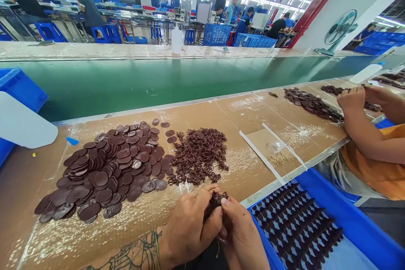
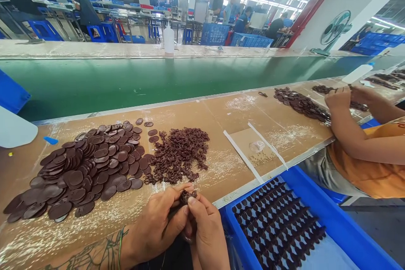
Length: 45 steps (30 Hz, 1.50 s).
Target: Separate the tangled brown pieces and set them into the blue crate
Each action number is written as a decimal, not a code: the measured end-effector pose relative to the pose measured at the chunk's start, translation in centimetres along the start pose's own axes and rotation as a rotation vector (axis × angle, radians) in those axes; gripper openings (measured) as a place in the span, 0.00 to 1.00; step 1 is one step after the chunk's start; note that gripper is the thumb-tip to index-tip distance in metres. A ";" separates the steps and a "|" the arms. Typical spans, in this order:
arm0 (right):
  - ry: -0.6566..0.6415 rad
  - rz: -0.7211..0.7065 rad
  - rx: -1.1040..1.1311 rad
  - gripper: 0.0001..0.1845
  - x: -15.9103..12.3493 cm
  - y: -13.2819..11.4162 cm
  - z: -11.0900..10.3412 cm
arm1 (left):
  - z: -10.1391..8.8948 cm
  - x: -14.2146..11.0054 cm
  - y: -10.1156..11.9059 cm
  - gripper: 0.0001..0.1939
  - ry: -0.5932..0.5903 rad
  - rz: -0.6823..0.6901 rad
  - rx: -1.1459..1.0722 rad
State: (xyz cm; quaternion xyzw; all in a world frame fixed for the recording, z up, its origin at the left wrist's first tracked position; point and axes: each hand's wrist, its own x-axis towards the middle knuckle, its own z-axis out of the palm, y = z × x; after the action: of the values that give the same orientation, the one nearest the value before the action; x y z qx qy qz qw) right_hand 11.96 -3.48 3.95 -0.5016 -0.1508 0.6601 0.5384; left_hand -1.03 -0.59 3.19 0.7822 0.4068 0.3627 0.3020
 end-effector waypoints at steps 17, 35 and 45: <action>-0.063 0.040 0.047 0.22 0.1 0.3 -0.5 | 0.1 -0.2 0.2 0.13 0.047 0.052 0.064; -0.064 0.061 0.061 0.21 0.2 0.6 -0.9 | 0.5 -0.5 0.0 0.12 0.080 0.099 0.180; -0.064 0.065 0.066 0.22 0.1 0.4 -0.7 | 0.4 -0.3 -0.1 0.13 0.063 0.090 0.142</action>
State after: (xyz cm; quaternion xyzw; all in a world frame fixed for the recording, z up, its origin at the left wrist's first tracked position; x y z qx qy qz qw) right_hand 12.29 -3.77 3.25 -0.4670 -0.1297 0.6977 0.5276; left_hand -0.86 -0.90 2.76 0.8073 0.4051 0.3705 0.2163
